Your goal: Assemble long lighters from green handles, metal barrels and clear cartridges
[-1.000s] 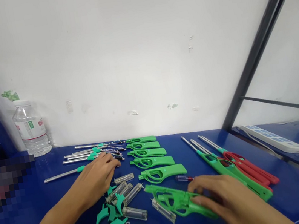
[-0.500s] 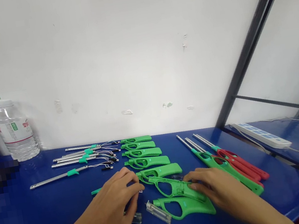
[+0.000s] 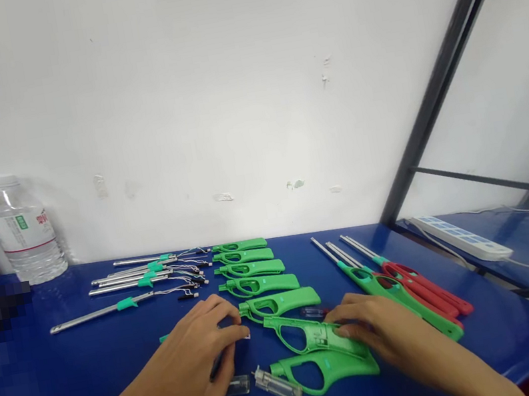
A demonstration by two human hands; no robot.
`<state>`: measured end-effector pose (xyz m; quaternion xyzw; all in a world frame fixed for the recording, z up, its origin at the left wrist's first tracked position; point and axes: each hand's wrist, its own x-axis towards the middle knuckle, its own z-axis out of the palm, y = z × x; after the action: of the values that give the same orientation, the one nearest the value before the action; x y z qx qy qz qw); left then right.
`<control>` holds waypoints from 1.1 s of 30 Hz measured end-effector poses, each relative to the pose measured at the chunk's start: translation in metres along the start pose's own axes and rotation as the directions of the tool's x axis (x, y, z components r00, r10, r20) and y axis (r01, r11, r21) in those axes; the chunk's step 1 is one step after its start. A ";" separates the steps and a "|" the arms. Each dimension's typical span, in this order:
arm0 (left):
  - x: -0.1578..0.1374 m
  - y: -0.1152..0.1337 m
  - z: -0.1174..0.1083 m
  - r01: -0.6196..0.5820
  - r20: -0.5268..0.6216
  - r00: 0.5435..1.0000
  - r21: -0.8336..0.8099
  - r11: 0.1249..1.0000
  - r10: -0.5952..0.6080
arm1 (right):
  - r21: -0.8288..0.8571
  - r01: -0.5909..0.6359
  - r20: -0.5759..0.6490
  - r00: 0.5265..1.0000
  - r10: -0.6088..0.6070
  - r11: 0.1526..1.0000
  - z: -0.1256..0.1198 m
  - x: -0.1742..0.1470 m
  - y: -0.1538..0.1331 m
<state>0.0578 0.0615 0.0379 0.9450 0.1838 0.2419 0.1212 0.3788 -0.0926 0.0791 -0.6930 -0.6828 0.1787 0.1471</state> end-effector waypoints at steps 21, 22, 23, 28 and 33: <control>-0.007 0.016 0.017 -0.028 0.052 0.998 -0.086 0.996 0.033 | 0.075 0.028 -0.023 0.999 -0.026 0.997 -0.004 0.001 0.002; -0.007 0.016 0.020 -0.034 0.062 0.997 -0.101 0.994 0.041 | 0.076 0.035 -0.021 0.999 -0.034 0.996 -0.003 0.001 0.002; -0.007 0.015 0.021 -0.037 0.072 0.996 -0.113 0.993 0.046 | 0.075 0.042 -0.017 0.999 -0.041 0.996 -0.001 0.002 0.003; -0.006 0.014 0.013 0.022 0.129 0.992 -0.119 0.993 -0.007 | 0.059 0.055 0.002 0.998 -0.056 0.997 0.008 0.008 0.001; -0.008 0.014 0.001 0.085 0.139 0.987 -0.067 0.994 -0.075 | 0.028 0.024 -0.046 0.999 -0.023 0.999 0.005 0.006 -0.011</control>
<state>0.0553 0.0456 0.0380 0.9461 0.2043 0.1784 0.1772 0.3669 -0.0863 0.0794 -0.6865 -0.6848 0.1711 0.1745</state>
